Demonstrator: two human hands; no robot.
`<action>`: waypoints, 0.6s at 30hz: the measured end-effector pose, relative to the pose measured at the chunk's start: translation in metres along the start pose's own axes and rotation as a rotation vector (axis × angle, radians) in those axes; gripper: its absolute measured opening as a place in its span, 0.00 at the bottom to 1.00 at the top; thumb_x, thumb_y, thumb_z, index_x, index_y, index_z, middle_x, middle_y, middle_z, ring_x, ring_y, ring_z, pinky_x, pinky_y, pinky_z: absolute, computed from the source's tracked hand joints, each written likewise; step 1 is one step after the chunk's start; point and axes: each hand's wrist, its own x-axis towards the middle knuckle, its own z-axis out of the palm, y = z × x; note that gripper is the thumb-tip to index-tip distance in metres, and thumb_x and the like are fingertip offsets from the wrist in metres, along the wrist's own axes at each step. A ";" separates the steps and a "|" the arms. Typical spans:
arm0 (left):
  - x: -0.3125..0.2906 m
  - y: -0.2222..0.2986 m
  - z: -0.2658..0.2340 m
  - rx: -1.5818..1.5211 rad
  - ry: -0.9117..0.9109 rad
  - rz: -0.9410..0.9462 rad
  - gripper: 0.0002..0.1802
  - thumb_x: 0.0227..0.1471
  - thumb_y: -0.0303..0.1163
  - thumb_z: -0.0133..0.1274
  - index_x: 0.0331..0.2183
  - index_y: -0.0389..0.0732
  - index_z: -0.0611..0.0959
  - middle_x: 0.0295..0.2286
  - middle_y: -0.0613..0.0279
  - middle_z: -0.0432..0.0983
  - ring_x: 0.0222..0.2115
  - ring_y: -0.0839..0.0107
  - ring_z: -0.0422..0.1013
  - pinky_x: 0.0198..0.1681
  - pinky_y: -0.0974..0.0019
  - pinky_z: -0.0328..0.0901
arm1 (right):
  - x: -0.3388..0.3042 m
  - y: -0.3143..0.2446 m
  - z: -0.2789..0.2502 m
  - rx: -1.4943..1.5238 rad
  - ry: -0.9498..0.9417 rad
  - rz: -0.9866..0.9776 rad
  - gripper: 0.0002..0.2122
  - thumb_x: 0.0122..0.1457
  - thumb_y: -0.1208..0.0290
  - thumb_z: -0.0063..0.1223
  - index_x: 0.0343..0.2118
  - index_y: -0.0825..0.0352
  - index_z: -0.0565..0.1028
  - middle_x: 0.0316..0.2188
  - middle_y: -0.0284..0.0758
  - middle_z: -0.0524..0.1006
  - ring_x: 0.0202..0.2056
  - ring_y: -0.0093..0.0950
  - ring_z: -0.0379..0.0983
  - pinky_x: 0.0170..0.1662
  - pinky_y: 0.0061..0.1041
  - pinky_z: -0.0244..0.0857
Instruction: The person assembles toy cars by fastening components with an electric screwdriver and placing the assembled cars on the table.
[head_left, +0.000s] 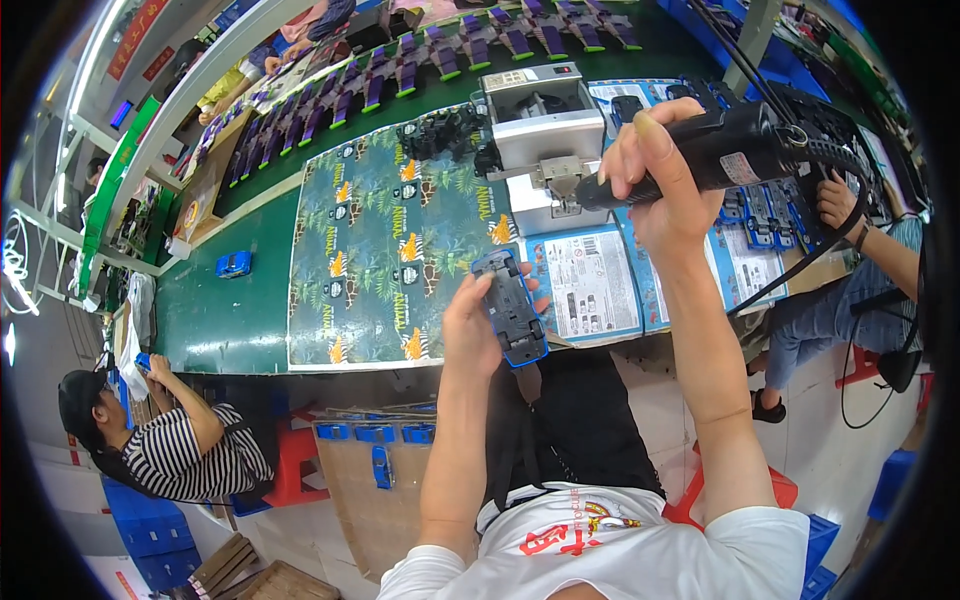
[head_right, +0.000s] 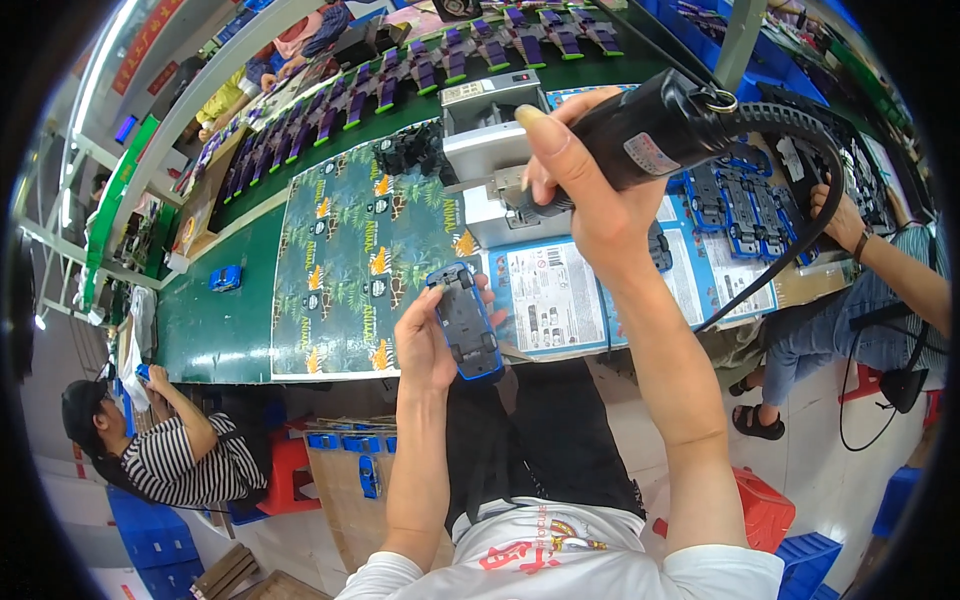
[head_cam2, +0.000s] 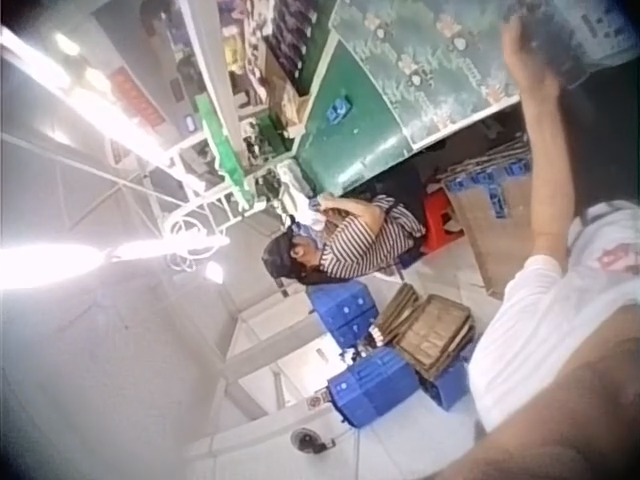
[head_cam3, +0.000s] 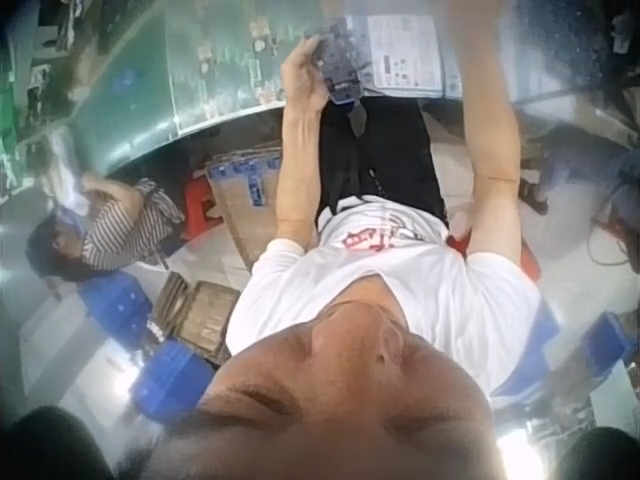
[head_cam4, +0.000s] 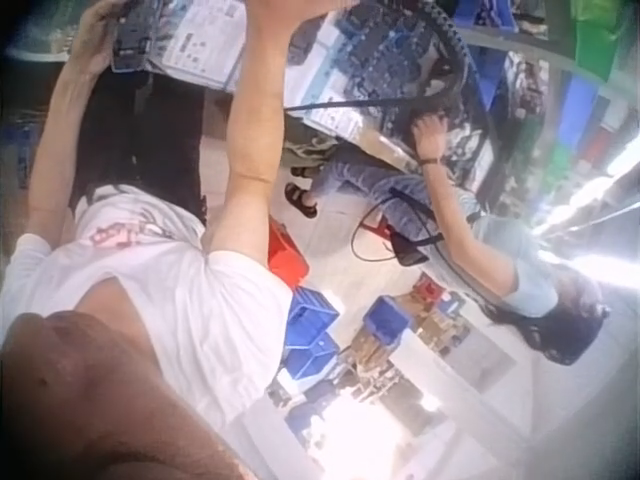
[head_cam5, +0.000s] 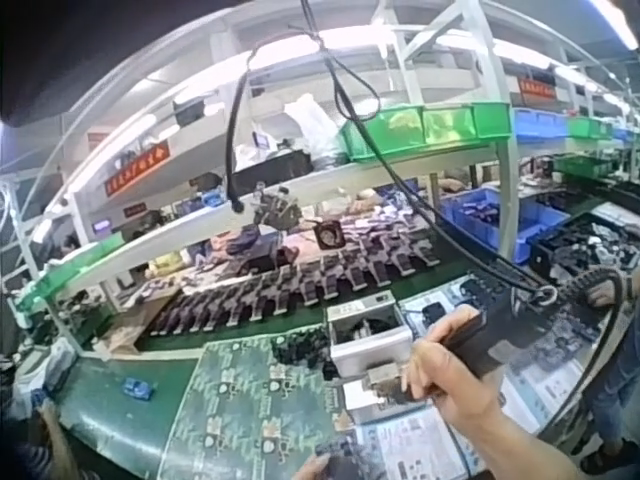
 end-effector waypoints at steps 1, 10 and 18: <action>-0.001 0.001 -0.002 -0.052 -0.015 -0.016 0.22 0.63 0.41 0.42 0.47 0.32 0.74 0.44 0.42 0.75 0.42 0.55 0.76 0.47 0.45 0.72 | 0.000 0.002 -0.002 -0.021 -0.001 0.012 0.09 0.56 0.73 0.62 0.31 0.69 0.71 0.15 0.30 0.71 0.16 0.19 0.68 0.24 0.20 0.66; 0.003 0.000 -0.002 0.068 0.011 -0.013 0.23 0.60 0.37 0.45 0.53 0.34 0.70 0.43 0.45 0.75 0.40 0.56 0.76 0.45 0.48 0.73 | -0.008 0.009 -0.005 -0.059 0.015 0.064 0.10 0.57 0.71 0.62 0.31 0.69 0.71 0.16 0.31 0.71 0.16 0.21 0.68 0.25 0.21 0.65; 0.000 0.005 -0.002 0.016 -0.108 0.029 0.25 0.60 0.32 0.44 0.58 0.35 0.64 0.44 0.47 0.73 0.43 0.59 0.73 0.43 0.51 0.73 | -0.015 0.007 -0.007 -0.159 -0.067 0.092 0.08 0.61 0.69 0.52 0.33 0.66 0.66 0.18 0.30 0.65 0.18 0.21 0.63 0.27 0.26 0.63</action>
